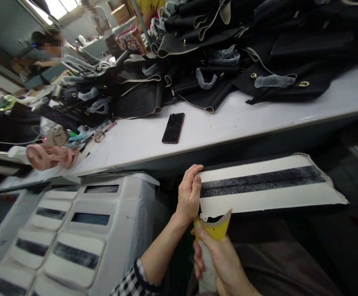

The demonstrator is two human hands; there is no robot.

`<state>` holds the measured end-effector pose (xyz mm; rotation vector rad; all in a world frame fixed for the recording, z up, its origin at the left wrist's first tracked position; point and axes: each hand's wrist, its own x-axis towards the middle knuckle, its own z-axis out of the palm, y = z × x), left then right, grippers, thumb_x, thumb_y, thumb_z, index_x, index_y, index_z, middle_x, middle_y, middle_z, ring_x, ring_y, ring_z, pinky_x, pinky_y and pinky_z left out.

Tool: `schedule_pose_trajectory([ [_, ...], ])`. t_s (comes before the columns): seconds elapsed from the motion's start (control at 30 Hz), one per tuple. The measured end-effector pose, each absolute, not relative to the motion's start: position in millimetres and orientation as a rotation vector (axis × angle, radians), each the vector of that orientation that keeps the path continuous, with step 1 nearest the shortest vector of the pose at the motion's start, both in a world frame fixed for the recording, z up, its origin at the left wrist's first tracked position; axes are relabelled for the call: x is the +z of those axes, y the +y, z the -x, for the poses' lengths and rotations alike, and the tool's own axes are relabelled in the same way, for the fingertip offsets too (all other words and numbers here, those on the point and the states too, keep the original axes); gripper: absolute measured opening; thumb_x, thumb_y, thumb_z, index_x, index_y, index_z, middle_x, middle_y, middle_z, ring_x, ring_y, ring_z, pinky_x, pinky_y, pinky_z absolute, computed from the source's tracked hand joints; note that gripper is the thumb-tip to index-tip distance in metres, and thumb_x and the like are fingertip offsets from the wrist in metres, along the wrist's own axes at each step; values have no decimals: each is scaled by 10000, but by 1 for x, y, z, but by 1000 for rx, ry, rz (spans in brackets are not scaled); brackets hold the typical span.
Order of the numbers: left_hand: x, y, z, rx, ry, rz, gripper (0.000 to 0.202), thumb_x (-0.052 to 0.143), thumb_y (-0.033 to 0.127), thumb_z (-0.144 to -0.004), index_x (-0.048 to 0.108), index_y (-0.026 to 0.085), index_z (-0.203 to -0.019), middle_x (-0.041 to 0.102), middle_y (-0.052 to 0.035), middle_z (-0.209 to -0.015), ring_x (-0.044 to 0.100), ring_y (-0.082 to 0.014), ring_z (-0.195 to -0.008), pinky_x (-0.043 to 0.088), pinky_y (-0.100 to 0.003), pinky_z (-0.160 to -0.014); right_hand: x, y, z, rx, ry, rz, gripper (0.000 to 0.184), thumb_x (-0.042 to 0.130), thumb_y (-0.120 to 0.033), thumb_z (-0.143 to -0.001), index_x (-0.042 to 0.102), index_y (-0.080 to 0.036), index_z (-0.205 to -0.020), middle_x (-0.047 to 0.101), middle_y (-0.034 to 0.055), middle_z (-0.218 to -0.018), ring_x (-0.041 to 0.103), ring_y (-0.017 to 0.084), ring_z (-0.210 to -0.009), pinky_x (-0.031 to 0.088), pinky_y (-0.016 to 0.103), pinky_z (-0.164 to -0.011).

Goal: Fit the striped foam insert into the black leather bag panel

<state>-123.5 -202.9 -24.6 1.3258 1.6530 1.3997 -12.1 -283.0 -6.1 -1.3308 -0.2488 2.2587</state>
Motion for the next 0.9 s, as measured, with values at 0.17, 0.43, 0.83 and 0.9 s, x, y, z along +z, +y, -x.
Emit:
schedule_pose_trajectory([
  [0.17, -24, -203, 123, 1388, 1652, -1321, 360, 379, 385, -1017, 605, 216, -1241, 567, -69, -1338, 470, -213, -1299, 312, -391, -1141, -10, -276, 3, 2396, -308, 1289, 500, 747, -621, -701, 625, -151, -820, 502, -36, -491, 399, 93, -336, 390, 227, -312],
  [0.43, -23, -202, 124, 1369, 1651, -1303, 369, 385, 396, -1010, 602, 211, -1244, 571, -75, -1337, 471, -229, -1304, 318, -399, -1143, -13, -266, -5, 2524, -300, 1259, 494, 751, -608, -703, 630, -139, -797, 503, -33, -470, 395, 88, -319, 368, 207, -298],
  [0.83, -19, -199, 124, 1328, 1661, -1310, 321, 390, 337, -1010, 584, 216, -1235, 575, -79, -1322, 463, -241, -1304, 315, -415, -1144, -19, -258, -9, 2623, -283, 1231, 502, 776, -605, -670, 653, -129, -769, 515, -27, -468, 412, 89, -303, 379, 205, -292],
  [0.9, -18, -198, 123, 1325, 1665, -1307, 313, 394, 340, -1006, 583, 217, -1223, 577, -85, -1315, 472, -247, -1296, 323, -421, -1140, -18, -256, -10, 2626, -241, 1258, 506, 797, -595, -646, 661, -120, -752, 523, -15, -462, 413, 95, -296, 374, 210, -281],
])
